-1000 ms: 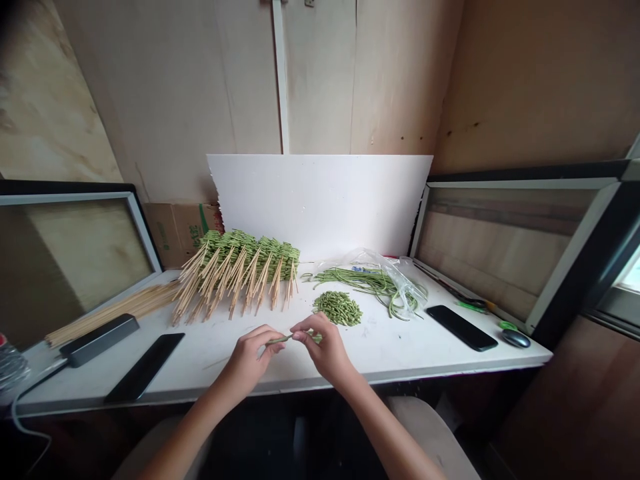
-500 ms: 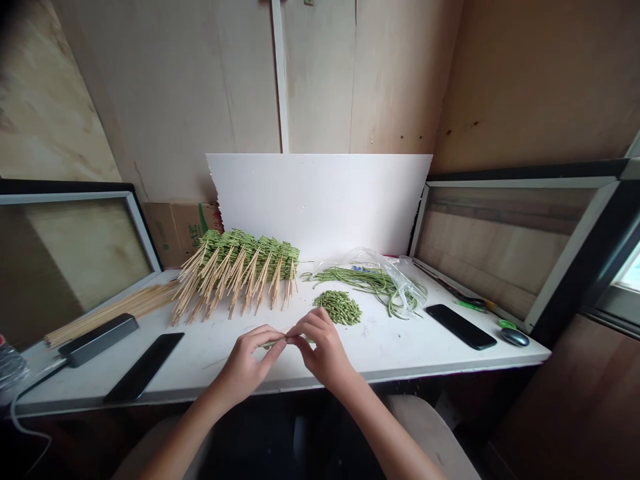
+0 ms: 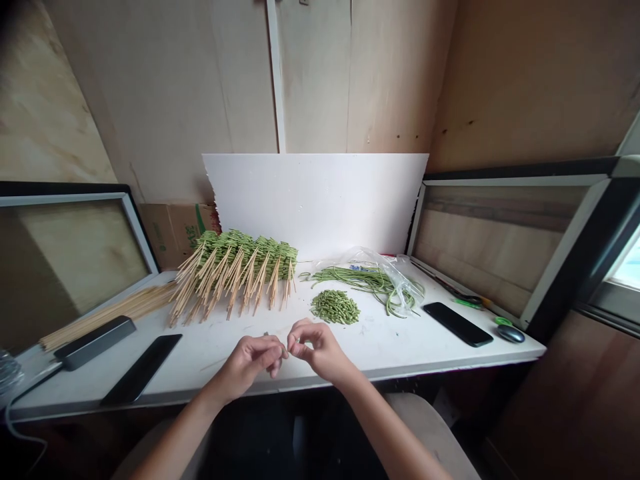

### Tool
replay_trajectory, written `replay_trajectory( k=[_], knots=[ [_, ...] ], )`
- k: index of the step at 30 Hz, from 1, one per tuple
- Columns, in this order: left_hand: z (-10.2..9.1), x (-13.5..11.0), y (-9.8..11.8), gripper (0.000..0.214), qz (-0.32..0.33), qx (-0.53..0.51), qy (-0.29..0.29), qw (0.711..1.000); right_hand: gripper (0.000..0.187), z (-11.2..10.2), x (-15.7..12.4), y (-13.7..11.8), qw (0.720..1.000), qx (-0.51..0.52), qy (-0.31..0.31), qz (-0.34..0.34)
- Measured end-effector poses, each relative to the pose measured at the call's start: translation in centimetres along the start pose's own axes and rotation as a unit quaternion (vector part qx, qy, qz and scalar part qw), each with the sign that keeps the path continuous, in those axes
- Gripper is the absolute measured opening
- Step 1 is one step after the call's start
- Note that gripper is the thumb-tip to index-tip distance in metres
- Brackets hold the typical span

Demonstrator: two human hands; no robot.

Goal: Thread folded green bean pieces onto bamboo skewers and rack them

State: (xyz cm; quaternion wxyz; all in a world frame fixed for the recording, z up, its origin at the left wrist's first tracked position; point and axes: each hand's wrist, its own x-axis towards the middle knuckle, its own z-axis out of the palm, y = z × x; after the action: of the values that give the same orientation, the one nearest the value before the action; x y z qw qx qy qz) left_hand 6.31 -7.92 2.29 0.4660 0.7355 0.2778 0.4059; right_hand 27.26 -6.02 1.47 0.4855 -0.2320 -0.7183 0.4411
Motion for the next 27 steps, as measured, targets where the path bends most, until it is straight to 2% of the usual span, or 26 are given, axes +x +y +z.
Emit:
replay_trajectory(
  k=[2,5,8,10,12,15,21,25,27],
  knots=[
    [-0.4,0.1,-0.3,0.047,-0.008,-0.006,-0.004,1.0,0.023,-0.7,0.2,0.1,1.0,0.0,-0.004,0.022],
    [-0.9,0.4,-1.2,0.048,-0.018,0.015,0.027,0.999,0.027,-2.0,0.3,1.3,0.994,-0.064,0.067,0.063],
    [-1.2,0.7,-2.3,0.046,-0.03,0.033,0.07,0.997,0.03,-3.2,0.1,3.9,0.954,-0.25,0.151,0.059],
    [-1.1,0.7,-2.8,0.042,-0.046,0.037,0.083,0.995,0.029,-3.8,-0.2,5.9,0.923,-0.341,0.17,0.05],
    [-0.9,0.7,-3.1,0.039,-0.063,0.041,0.089,0.993,0.026,-4.1,-0.6,7.5,0.906,-0.382,0.176,0.041],
    [-0.5,0.7,-3.1,0.035,-0.068,0.046,0.105,0.991,0.02,-4.3,-0.9,8.9,0.895,-0.413,0.166,0.024],
    [-0.6,1.1,-4.0,0.036,-0.034,0.075,0.16,0.984,0.014,-4.2,-1.1,9.5,0.882,-0.445,0.157,0.006],
    [-0.8,1.2,-4.9,0.039,-0.039,0.0,0.184,0.982,0.016,-3.6,-0.9,8.1,0.888,-0.432,0.157,-0.008],
    [-0.7,1.2,-5.0,0.037,-0.038,-0.023,0.185,0.982,0.022,-3.0,-0.7,7.0,0.9,-0.407,0.154,-0.012]
  ],
)
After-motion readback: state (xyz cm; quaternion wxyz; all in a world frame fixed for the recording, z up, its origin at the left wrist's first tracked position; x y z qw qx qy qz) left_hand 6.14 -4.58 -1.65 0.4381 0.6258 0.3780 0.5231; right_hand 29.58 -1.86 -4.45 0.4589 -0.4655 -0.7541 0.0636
